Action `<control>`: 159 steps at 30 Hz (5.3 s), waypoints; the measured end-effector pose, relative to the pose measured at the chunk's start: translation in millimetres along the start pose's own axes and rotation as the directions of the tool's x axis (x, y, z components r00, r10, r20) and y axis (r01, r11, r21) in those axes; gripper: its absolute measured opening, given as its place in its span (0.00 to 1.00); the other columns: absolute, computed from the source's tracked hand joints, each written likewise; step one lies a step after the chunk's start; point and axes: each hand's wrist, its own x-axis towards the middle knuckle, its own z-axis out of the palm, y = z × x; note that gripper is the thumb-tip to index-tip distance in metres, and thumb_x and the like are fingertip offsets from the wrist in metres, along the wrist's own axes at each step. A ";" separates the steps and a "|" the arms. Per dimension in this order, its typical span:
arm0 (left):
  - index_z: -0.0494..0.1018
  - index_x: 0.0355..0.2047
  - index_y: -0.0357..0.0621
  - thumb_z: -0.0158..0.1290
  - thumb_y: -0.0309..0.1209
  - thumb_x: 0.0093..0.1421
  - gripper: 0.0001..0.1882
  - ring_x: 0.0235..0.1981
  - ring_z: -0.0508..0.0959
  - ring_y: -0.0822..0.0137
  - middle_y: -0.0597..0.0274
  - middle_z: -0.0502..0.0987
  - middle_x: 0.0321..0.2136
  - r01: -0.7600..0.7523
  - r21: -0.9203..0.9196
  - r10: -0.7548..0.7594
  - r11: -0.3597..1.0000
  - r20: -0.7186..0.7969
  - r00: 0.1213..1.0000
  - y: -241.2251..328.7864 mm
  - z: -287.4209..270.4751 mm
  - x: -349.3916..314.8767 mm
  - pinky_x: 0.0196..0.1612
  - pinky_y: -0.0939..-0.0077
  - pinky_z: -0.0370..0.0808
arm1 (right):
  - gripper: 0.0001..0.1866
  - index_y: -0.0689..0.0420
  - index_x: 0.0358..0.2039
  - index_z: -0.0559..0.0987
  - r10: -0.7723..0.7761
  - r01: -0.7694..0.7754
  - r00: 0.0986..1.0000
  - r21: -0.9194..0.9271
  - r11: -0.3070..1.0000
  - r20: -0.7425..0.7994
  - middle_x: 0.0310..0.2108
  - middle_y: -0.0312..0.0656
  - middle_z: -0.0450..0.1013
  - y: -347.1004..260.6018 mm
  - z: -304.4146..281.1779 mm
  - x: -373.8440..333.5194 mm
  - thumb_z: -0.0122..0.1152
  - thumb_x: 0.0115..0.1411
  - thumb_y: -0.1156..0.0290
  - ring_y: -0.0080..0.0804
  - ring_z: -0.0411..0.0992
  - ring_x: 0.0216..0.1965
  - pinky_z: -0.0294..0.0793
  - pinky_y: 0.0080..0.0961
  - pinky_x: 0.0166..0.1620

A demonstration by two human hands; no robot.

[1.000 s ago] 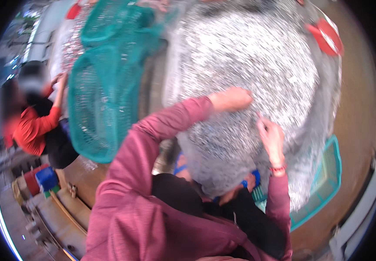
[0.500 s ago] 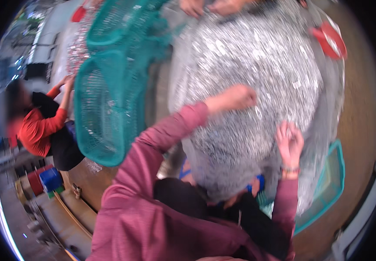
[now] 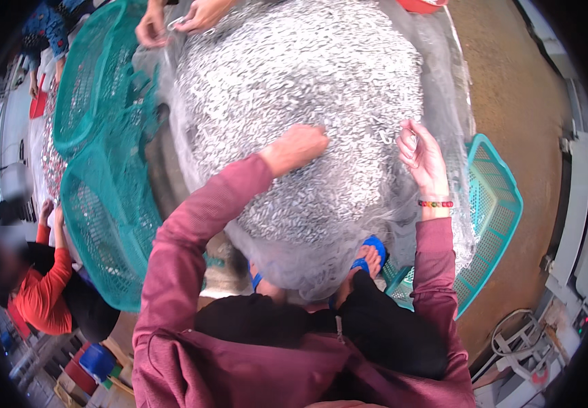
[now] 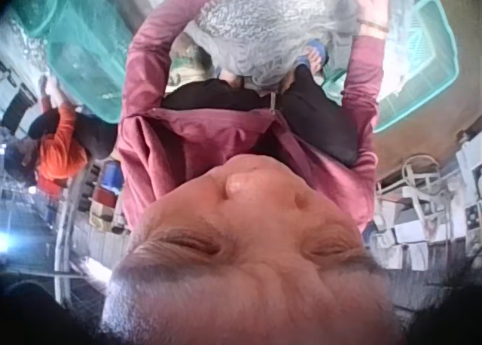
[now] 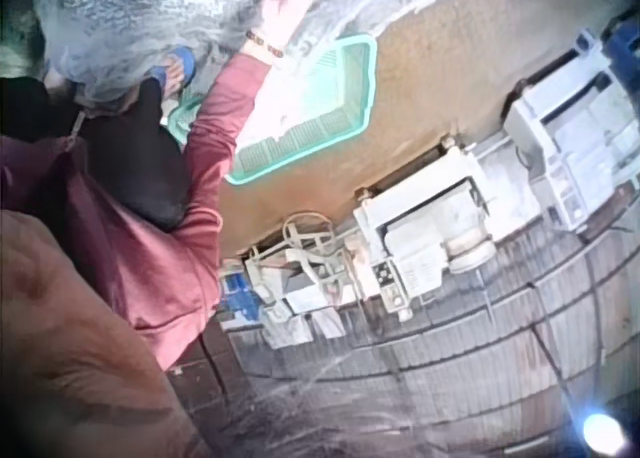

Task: The person sits on the floor and sorts small silver metal rings from a large pile on a plastic sheet. They pick up handfuls of rings, separate them, and place them into a green basket. Another person is visible in the background performing a similar task.

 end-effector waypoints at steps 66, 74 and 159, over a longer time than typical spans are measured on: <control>0.79 0.35 0.47 0.57 0.22 0.48 0.12 0.44 0.76 0.54 0.58 0.76 0.40 -0.071 -0.114 0.082 0.991 0.098 0.992 35.0 32.0 160.0 0.52 0.66 0.72 | 0.20 0.63 0.51 0.70 -0.020 0.011 1.000 0.573 0.819 0.009 0.41 0.50 0.75 -9.9 -21.1 -99.9 0.45 0.66 0.62 0.44 0.76 0.39 0.77 0.40 0.42; 0.71 0.55 0.53 0.51 0.28 0.60 0.21 0.48 0.76 0.58 0.54 0.75 0.50 0.508 -0.796 -0.241 0.329 0.449 0.860 0.6 -47.4 23.2 0.48 0.64 0.76 | 0.11 0.59 0.43 0.71 -0.002 0.033 0.996 0.356 0.934 -0.089 0.28 0.35 0.67 13.9 -4.1 -79.3 0.51 0.66 0.65 0.20 0.64 0.26 0.59 0.13 0.22; 0.79 0.26 0.40 0.66 0.35 0.49 0.12 0.21 0.79 0.66 0.56 0.78 0.18 0.632 -0.366 -0.715 0.683 -0.158 0.681 47.6 10.0 -4.9 0.28 0.69 0.75 | 0.11 0.61 0.38 0.72 -0.060 -0.016 0.984 0.416 0.909 0.169 0.32 0.43 0.70 33.6 -6.2 -30.7 0.48 0.65 0.65 0.27 0.68 0.27 0.60 0.14 0.17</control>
